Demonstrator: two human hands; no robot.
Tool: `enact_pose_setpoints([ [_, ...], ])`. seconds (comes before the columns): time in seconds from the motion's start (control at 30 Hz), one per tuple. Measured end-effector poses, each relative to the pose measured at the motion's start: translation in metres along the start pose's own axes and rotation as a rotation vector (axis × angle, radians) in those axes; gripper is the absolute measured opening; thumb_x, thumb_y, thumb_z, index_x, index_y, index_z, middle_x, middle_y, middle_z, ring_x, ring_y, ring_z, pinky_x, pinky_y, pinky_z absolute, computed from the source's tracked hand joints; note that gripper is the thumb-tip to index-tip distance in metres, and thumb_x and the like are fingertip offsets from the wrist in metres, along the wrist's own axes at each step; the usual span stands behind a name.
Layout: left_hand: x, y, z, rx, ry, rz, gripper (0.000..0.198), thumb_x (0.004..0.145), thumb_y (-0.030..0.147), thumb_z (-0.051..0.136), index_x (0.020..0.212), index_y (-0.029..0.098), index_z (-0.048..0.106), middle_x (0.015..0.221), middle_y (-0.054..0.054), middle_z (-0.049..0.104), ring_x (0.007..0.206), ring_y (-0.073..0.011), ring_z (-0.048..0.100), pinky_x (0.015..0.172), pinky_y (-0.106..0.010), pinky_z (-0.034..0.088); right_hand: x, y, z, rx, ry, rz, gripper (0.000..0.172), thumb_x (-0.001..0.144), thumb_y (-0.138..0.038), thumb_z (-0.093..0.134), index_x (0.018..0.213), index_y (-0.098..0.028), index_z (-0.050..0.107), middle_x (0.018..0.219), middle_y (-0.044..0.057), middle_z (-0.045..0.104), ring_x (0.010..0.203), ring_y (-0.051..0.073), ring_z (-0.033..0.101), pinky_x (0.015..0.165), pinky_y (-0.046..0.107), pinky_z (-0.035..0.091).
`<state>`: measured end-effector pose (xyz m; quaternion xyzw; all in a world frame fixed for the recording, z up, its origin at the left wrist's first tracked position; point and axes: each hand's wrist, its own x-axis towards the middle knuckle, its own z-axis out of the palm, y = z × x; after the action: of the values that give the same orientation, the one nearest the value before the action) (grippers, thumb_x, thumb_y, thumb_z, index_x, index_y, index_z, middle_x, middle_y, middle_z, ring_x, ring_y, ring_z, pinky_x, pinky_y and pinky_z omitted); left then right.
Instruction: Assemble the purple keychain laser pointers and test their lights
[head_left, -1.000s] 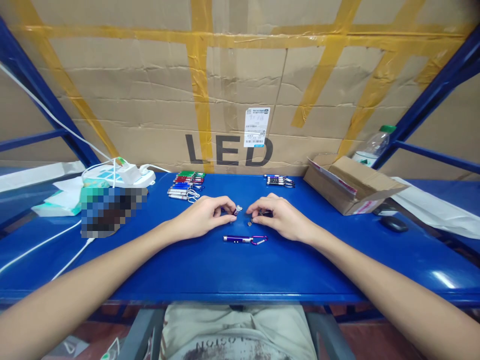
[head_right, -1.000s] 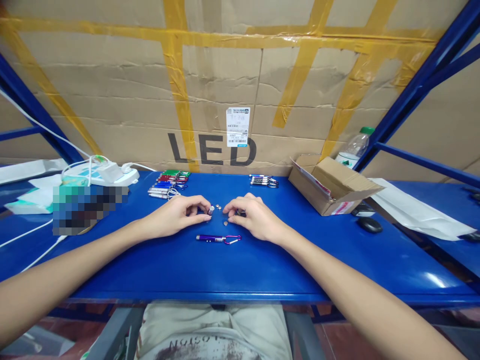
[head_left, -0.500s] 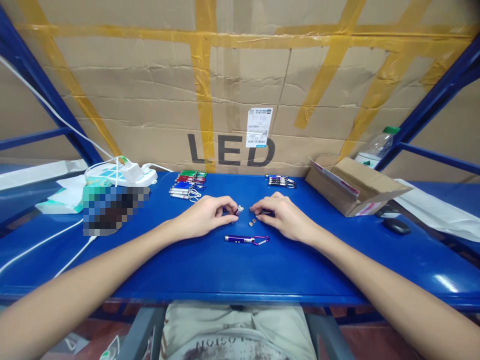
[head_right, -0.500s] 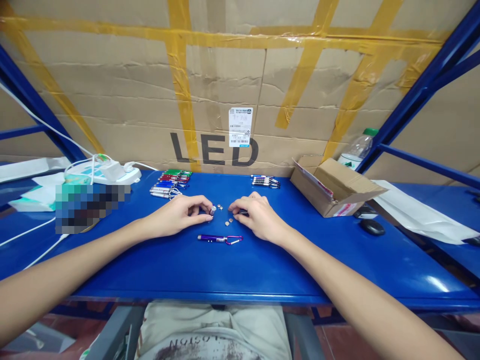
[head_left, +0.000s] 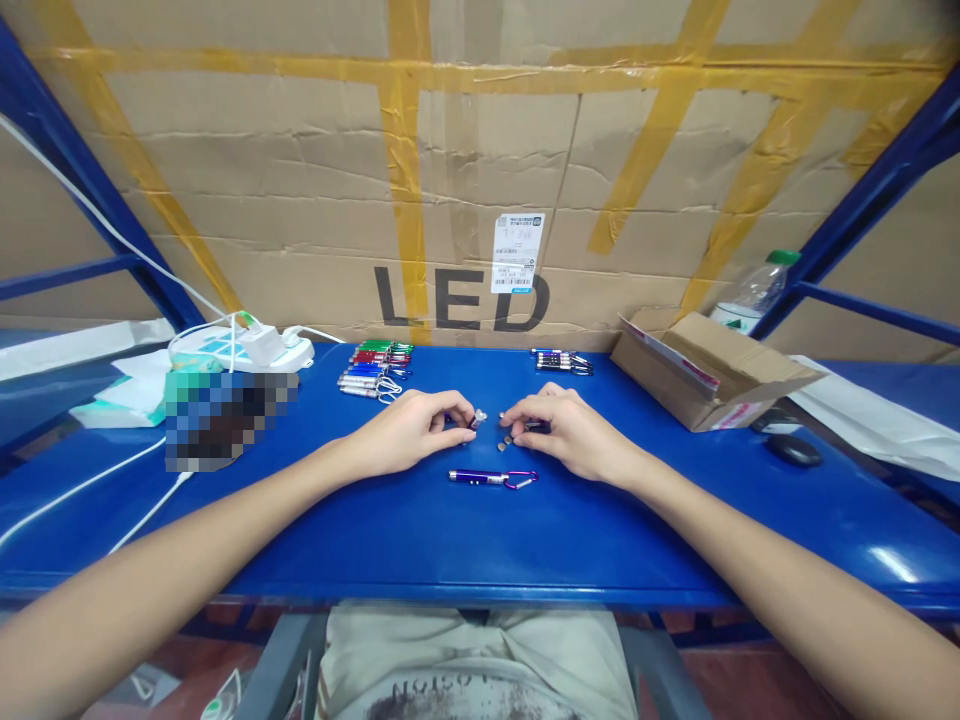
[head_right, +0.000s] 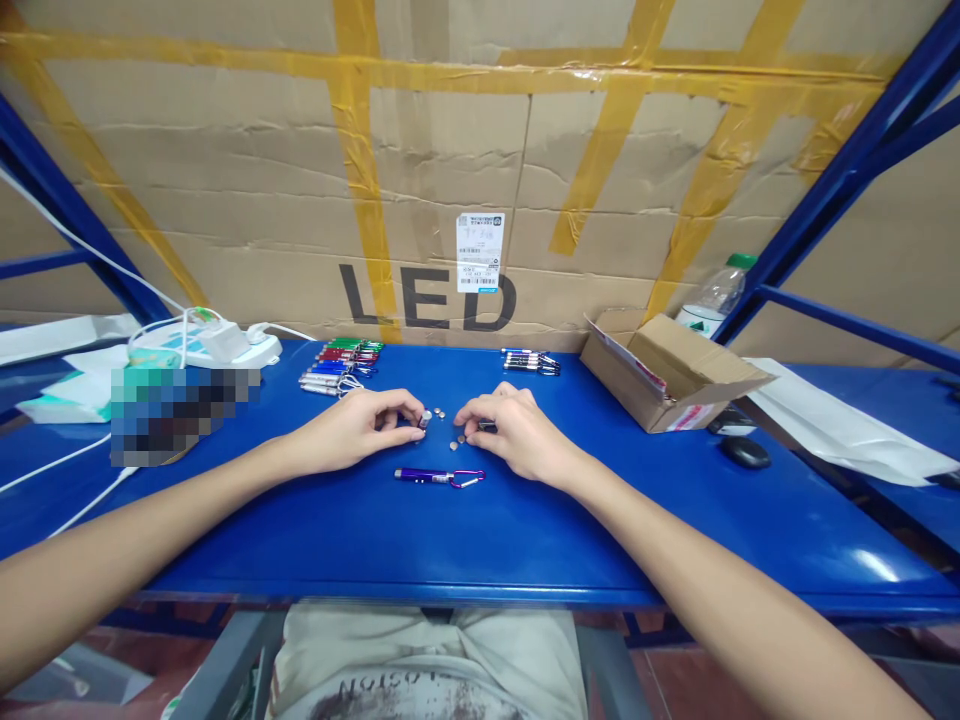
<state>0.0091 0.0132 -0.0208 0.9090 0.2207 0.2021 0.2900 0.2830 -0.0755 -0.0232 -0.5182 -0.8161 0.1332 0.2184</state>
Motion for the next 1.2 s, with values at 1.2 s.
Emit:
enact_pose_setpoints([
  [1.2, -0.002, 0.005, 0.000, 0.085, -0.024, 0.080, 0.026, 0.106, 0.043, 0.065, 0.120, 0.022, 0.073, 0.097, -0.002, 0.077, 0.075, -0.0159, 0.066, 0.077, -0.027, 0.050, -0.003, -0.021, 0.009, 0.043, 0.072, -0.074, 0.036, 0.100, -0.023, 0.065, 0.136, -0.027, 0.070, 0.111, 0.006, 0.081, 0.106, 0.029, 0.062, 0.100, 0.048, 0.045],
])
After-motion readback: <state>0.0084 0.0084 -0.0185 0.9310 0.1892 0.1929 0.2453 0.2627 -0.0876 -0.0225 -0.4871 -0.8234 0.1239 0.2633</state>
